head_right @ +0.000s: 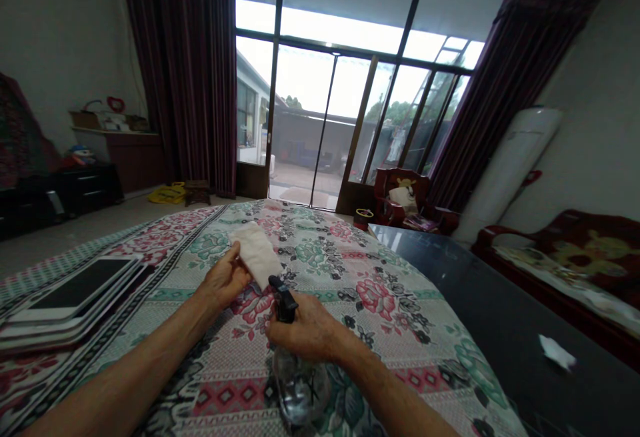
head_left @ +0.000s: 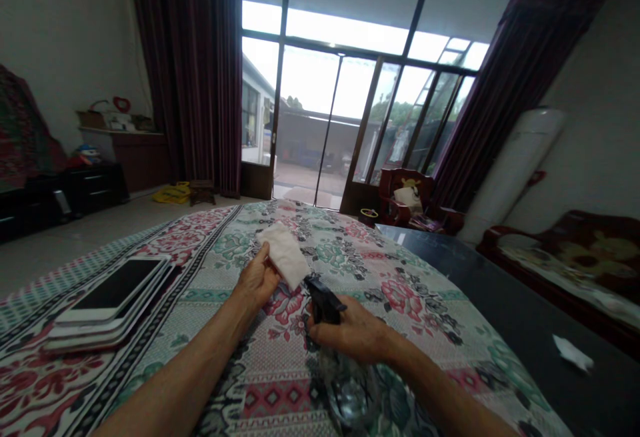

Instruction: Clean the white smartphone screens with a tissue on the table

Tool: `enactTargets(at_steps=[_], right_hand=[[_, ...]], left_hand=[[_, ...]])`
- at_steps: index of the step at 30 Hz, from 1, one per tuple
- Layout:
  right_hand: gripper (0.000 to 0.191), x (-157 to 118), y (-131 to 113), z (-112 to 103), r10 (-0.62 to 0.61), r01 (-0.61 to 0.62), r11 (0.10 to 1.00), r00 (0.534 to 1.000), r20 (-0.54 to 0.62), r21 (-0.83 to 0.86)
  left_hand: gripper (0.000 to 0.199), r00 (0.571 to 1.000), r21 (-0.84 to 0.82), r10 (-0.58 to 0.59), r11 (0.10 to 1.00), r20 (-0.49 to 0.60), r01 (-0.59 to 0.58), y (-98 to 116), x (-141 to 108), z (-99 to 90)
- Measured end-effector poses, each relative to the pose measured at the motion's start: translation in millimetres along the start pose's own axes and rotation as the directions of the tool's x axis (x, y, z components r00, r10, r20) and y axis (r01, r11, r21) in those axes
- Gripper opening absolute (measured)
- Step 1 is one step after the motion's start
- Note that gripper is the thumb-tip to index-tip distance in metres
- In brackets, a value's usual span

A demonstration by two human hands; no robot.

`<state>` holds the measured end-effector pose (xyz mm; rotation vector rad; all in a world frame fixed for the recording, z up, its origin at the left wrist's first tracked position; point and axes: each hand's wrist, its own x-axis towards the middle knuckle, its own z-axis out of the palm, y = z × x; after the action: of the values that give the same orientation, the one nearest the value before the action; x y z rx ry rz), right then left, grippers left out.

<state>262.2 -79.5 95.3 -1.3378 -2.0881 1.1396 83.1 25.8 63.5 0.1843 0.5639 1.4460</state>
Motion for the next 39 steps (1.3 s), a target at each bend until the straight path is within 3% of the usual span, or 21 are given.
enactTargets(at_steps=[5,10,15,23,29,36,39], right_hand=[[0.022,0,-7,1,0.038,-0.034,0.999,0.994,-0.106,0.036],[0.016,0,-10,1,0.030,-0.014,0.994,0.989,-0.148,0.110],[0.017,1,-11,-1,-0.015,0.033,0.996,0.978,-0.209,0.081],[0.016,1,-10,-8,0.020,0.011,0.993,0.963,-0.268,0.114],[0.018,1,-12,-8,0.022,0.018,0.991,0.957,-0.290,0.136],[0.016,1,-13,-8,0.022,0.004,0.997,0.935,-0.353,0.071],[0.012,0,-12,-8,0.013,-0.005,1.000,0.952,-0.306,0.028]], left_hand=[[0.020,0.997,0.115,-0.033,0.993,0.070,0.025,-6,-8,3.1],[0.019,0.969,0.294,-0.095,0.956,0.229,0.024,-14,-11,-0.4],[0.016,0.964,0.352,-0.085,0.936,0.252,-0.009,-16,-10,-4.8],[0.015,0.926,0.506,-0.193,0.862,0.323,0.003,-24,-21,-2.4],[0.013,0.914,0.506,-0.220,0.863,0.341,0.019,-23,-26,0.0],[0.021,0.947,0.381,-0.166,0.923,0.275,0.051,-20,-18,0.4],[0.026,0.952,0.331,-0.169,0.940,0.255,0.078,-18,-19,4.0]])
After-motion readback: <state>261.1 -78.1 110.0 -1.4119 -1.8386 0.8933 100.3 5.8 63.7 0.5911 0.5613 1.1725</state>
